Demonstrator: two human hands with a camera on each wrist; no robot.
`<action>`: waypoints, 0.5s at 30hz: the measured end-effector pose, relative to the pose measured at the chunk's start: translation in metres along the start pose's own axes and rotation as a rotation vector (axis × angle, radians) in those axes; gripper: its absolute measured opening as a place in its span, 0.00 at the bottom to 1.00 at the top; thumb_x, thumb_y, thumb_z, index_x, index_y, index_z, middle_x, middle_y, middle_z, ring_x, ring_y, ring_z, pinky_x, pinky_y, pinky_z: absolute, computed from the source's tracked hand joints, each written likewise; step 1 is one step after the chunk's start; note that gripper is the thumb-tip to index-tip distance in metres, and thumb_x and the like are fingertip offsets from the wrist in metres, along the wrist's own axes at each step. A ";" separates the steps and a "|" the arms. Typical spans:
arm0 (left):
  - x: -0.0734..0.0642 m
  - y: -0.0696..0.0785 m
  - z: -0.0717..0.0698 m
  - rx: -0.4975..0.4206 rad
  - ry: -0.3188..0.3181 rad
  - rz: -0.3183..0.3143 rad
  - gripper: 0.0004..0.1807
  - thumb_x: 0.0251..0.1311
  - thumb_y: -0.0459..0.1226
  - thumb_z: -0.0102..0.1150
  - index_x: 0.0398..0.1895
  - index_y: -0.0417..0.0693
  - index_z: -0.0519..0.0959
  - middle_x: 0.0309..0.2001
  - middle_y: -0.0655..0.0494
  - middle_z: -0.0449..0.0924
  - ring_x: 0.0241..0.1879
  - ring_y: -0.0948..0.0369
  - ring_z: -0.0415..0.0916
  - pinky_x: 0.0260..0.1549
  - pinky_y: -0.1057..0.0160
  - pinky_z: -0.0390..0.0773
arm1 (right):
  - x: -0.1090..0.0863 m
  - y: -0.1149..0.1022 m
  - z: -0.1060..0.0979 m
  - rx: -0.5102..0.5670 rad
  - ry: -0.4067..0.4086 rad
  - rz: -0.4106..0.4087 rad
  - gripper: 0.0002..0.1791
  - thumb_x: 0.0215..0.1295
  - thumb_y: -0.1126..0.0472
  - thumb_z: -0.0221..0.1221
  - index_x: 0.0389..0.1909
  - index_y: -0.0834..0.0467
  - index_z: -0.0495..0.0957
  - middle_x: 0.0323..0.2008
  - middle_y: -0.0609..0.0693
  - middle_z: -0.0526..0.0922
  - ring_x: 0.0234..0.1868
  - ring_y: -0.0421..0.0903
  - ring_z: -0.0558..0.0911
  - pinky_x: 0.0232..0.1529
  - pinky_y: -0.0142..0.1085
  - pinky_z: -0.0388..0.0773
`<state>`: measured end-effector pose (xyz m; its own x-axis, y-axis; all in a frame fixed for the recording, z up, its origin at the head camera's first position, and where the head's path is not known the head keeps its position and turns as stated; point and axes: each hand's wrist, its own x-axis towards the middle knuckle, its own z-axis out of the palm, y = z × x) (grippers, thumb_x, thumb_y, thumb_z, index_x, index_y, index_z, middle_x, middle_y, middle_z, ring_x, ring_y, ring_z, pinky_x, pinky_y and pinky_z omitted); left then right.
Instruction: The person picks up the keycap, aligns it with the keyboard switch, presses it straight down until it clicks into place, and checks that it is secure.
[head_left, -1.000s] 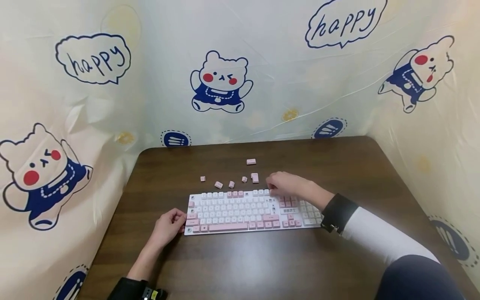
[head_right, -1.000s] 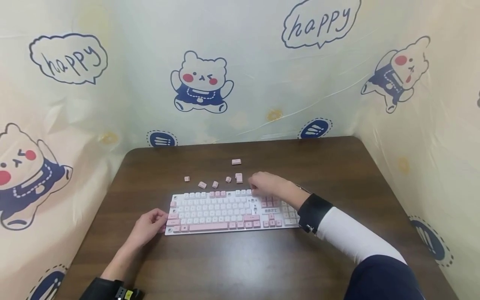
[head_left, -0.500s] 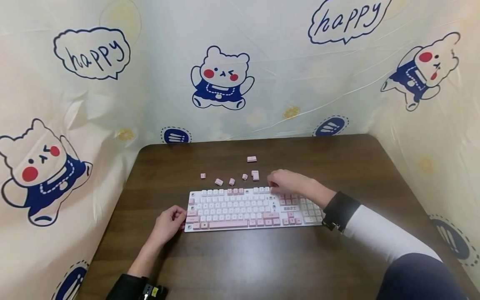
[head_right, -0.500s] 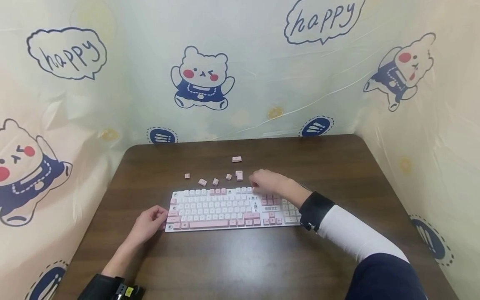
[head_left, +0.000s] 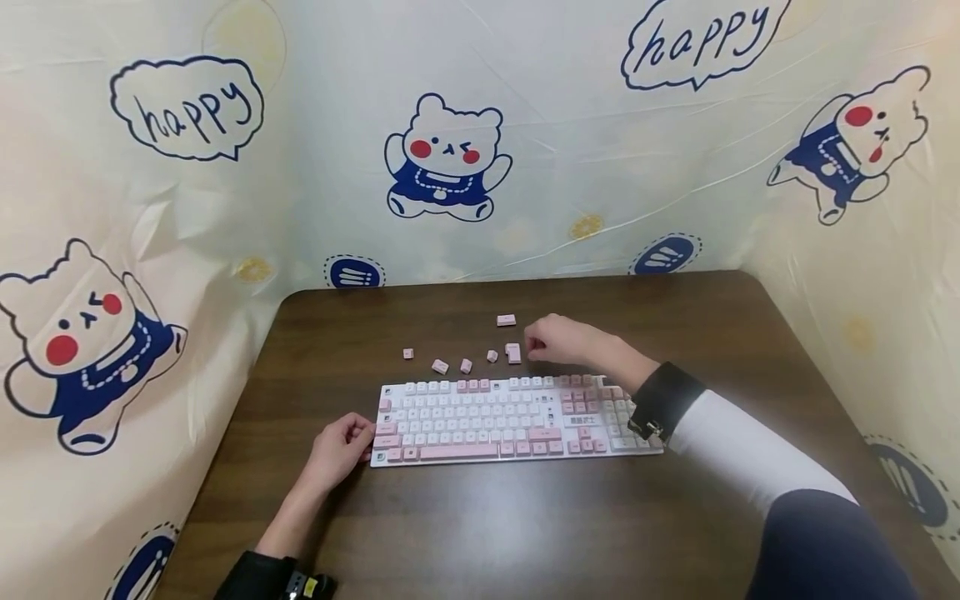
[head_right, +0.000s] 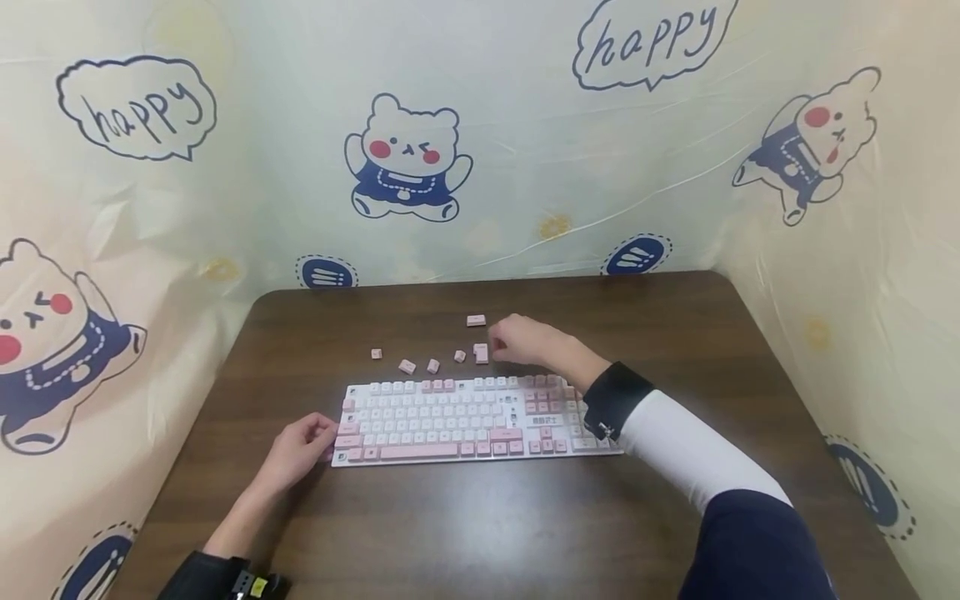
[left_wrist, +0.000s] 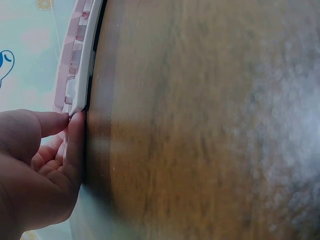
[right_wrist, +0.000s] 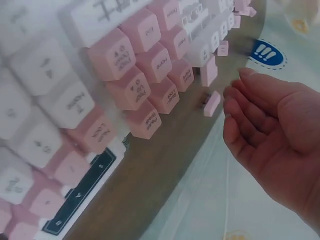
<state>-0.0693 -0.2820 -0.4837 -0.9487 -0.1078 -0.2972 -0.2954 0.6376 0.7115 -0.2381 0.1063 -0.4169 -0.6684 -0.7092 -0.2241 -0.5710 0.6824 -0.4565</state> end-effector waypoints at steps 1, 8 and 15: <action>0.000 -0.001 0.000 -0.002 0.001 -0.002 0.09 0.74 0.35 0.58 0.46 0.35 0.80 0.30 0.52 0.78 0.27 0.60 0.77 0.27 0.68 0.78 | 0.004 0.000 0.000 -0.008 0.005 0.001 0.02 0.72 0.63 0.64 0.41 0.57 0.84 0.32 0.47 0.82 0.34 0.43 0.78 0.38 0.36 0.78; 0.000 -0.003 0.001 -0.018 0.008 -0.003 0.08 0.73 0.34 0.59 0.45 0.36 0.81 0.29 0.52 0.78 0.27 0.60 0.77 0.26 0.68 0.78 | 0.026 -0.002 0.010 -0.080 -0.009 0.062 0.12 0.71 0.60 0.66 0.49 0.62 0.81 0.38 0.53 0.82 0.39 0.48 0.78 0.43 0.41 0.79; 0.001 -0.002 0.000 -0.027 0.002 -0.002 0.08 0.73 0.34 0.59 0.45 0.36 0.81 0.29 0.52 0.78 0.27 0.60 0.77 0.26 0.68 0.78 | 0.041 -0.006 0.023 -0.097 -0.038 0.179 0.24 0.72 0.56 0.66 0.63 0.64 0.76 0.53 0.59 0.81 0.50 0.52 0.78 0.55 0.46 0.79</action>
<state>-0.0697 -0.2831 -0.4853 -0.9483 -0.1112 -0.2974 -0.3005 0.6163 0.7279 -0.2507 0.0693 -0.4433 -0.7456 -0.5804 -0.3275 -0.4894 0.8104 -0.3221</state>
